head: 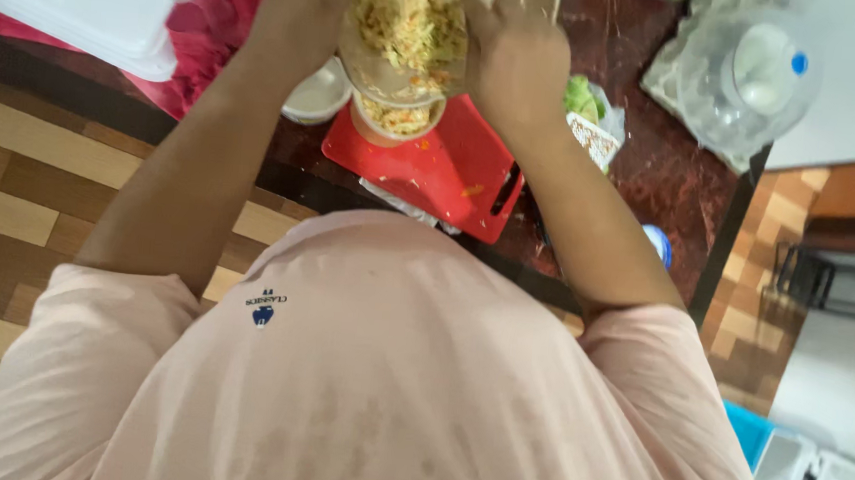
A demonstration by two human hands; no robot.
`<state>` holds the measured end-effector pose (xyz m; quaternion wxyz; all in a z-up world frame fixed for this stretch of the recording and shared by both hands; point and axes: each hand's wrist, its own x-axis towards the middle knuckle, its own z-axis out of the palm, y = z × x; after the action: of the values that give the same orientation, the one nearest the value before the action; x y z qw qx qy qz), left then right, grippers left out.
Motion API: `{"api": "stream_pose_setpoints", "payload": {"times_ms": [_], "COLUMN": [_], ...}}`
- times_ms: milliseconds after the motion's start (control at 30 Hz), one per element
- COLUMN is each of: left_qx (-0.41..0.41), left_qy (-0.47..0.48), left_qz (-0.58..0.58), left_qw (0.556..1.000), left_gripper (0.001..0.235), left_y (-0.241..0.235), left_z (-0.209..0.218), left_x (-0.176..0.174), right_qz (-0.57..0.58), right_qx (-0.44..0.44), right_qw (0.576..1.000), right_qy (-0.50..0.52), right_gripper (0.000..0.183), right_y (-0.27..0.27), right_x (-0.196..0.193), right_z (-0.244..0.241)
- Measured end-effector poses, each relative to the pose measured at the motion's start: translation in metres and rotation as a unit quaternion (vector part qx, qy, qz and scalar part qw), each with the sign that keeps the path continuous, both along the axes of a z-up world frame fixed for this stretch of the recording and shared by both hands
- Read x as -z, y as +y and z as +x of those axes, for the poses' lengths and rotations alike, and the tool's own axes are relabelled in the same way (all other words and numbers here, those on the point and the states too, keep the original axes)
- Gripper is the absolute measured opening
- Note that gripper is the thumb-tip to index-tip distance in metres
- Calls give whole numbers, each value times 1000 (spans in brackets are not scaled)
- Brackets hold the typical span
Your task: The person mixes shredded cabbage and carrots in a large bowl using a spoon, then transfers the mixed salad into a smaller container. The person continues to mix and transfer the salad until the larger bowl is mostly empty.
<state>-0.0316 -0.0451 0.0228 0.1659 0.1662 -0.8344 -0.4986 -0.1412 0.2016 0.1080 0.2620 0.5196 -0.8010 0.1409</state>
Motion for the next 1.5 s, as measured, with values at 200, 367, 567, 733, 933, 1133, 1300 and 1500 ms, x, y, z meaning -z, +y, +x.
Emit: {"api": "stream_pose_setpoints", "payload": {"times_ms": [200, 367, 567, 733, 933, 1133, 1300, 1500], "left_qx": [2, 9, 0, 2, 20, 18, -12, -12], "left_qy": [137, 149, 128, 166, 147, 233, 80, 153], "left_qz": [-57, -149, -71, -90, -12, -465, -25, 7], "left_qw": [989, 977, 989, 982, 989, 854, 996, 988], "left_gripper": [23, 21, 26, 14, 19, 10, 16, 15], "left_y": [-3, -14, -8, -1, -1, -11, -3, 6], "left_z": [-9, -9, -14, -14, -15, -11, -10, -7], "left_x": [17, 35, 48, 48, 44, 58, 65, 84], "right_qz": [51, 4, -37, -38, -24, -38, -6, -19], "right_qx": [-48, -9, 81, 45, 116, 98, 179, 157], "right_qw": [997, 998, 989, 995, 989, 981, 968, 959], "right_qy": [-26, -60, -116, -83, -84, -162, -176, -236], "right_gripper": [33, 25, 19, 25, 30, 25, 17, 15], "right_y": [-7, 22, 12, 25, 30, 45, 53, 36], "right_x": [6, 5, 34, 44, 42, 51, 53, 84], "right_z": [7, -2, -4, -8, -15, 2, -7, 22]}}
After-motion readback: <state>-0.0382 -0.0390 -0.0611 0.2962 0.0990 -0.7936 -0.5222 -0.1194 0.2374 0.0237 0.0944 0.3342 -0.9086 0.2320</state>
